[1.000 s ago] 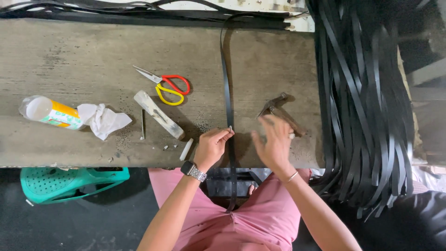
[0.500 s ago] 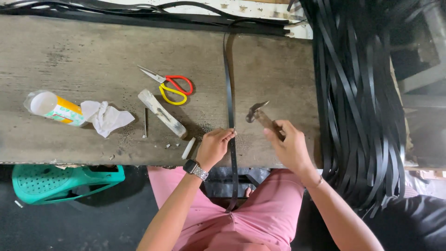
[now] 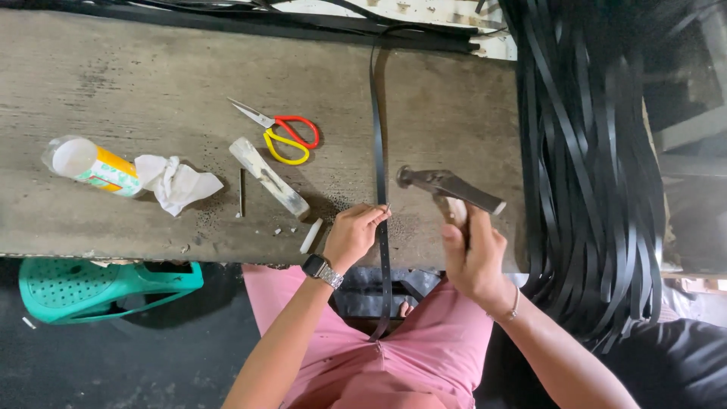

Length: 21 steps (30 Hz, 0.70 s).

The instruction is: Punching a series of holes into a long leather strip using a hammer and a metal punch on a workbench.

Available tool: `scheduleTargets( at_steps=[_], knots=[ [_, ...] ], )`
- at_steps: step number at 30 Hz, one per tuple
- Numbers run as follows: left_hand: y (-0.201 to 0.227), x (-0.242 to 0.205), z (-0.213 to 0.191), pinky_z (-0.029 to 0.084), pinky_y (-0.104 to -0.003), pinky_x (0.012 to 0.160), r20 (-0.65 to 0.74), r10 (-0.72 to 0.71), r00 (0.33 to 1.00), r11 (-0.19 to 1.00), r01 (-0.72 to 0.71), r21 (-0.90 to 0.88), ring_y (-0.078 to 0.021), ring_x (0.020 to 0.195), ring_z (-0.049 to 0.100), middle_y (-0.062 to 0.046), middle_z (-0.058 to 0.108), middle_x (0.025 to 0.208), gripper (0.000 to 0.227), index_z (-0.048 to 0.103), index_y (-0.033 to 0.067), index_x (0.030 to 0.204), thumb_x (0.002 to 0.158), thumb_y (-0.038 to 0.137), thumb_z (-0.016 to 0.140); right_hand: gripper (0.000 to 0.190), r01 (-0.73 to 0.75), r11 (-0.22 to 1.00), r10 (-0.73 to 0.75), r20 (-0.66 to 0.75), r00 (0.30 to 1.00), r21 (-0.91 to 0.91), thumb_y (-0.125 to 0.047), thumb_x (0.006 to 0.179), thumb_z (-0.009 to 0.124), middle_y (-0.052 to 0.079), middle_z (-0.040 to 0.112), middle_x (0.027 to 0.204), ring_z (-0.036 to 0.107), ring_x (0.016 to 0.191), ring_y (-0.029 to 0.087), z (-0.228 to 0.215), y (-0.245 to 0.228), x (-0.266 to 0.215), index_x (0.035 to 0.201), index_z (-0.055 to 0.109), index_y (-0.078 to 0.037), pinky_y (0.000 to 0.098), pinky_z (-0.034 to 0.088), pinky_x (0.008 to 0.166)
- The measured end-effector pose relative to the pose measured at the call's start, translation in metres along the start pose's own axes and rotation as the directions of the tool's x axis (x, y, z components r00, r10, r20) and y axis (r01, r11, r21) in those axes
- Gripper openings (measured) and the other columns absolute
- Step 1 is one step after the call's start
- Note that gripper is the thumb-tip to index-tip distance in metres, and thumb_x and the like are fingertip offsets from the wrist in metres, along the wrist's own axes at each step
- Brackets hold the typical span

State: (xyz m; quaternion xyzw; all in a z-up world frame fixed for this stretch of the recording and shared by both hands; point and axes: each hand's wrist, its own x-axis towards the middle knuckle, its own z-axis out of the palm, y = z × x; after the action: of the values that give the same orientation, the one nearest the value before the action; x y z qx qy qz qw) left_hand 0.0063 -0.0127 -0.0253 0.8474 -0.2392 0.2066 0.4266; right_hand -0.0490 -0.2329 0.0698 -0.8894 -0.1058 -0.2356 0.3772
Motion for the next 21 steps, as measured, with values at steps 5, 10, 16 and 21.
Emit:
scheduleTargets(
  at_steps=[5, 10, 16, 21],
  knots=[
    [-0.004, -0.005, 0.003, 0.062, -0.03, 0.069, 0.029, -0.006, 1.0, 0.997, 0.003, 0.082, -0.0259, 0.077, 0.076, -0.009, 0.076, 0.084, 0.012, 0.078, 0.0089, 0.094, 0.099, 0.013, 0.067, 0.03, -0.228, 0.966, 0.259, 0.364, 0.895, -0.126, -0.038, 0.099, 0.06, 0.017, 0.071, 0.07, 0.071, 0.066, 0.041, -0.005, -0.036, 0.022, 0.111, 0.062, -0.01, 0.048, 0.052, 0.057],
    [-0.003, -0.002, 0.004, 0.061, -0.029, 0.07, -0.006, -0.017, 1.0, 1.0, 0.017, 0.021, -0.0242, 0.076, 0.075, -0.008, 0.076, 0.084, 0.012, 0.079, 0.0088, 0.094, 0.097, 0.013, 0.069, 0.029, -0.248, 0.947, 0.287, 0.192, 0.939, -0.204, -0.04, 0.103, 0.059, 0.014, 0.069, 0.073, 0.07, 0.07, 0.039, 0.009, 0.023, 0.018, 0.114, 0.062, -0.013, 0.0473, 0.051, 0.065],
    [0.003, 0.002, -0.007, 0.062, -0.032, 0.068, -0.007, -0.023, 1.0, 0.995, 0.023, -0.099, -0.0294, 0.078, 0.075, -0.011, 0.077, 0.085, 0.009, 0.078, 0.0059, 0.092, 0.096, 0.011, 0.072, 0.034, 0.15, 0.606, -0.152, 0.071, 0.986, -0.781, -0.018, 0.092, 0.069, 0.007, 0.062, 0.106, 0.062, 0.095, 0.026, 0.036, 0.046, 0.008, 0.126, 0.068, -0.015, 0.0381, 0.04, 0.084],
    [0.009, 0.009, -0.008, 0.062, -0.031, 0.069, -0.027, -0.116, 0.993, 0.985, 0.111, -0.129, -0.0257, 0.079, 0.076, -0.006, 0.079, 0.084, 0.009, 0.078, 0.0112, 0.088, 0.095, 0.013, 0.073, 0.052, 0.314, 0.91, -0.247, 0.252, 0.936, -0.273, -0.049, 0.077, 0.081, 0.011, 0.061, 0.131, 0.056, 0.128, 0.03, 0.09, 0.029, -0.01, 0.112, 0.071, -0.012, 0.0461, 0.035, 0.106]
  ],
)
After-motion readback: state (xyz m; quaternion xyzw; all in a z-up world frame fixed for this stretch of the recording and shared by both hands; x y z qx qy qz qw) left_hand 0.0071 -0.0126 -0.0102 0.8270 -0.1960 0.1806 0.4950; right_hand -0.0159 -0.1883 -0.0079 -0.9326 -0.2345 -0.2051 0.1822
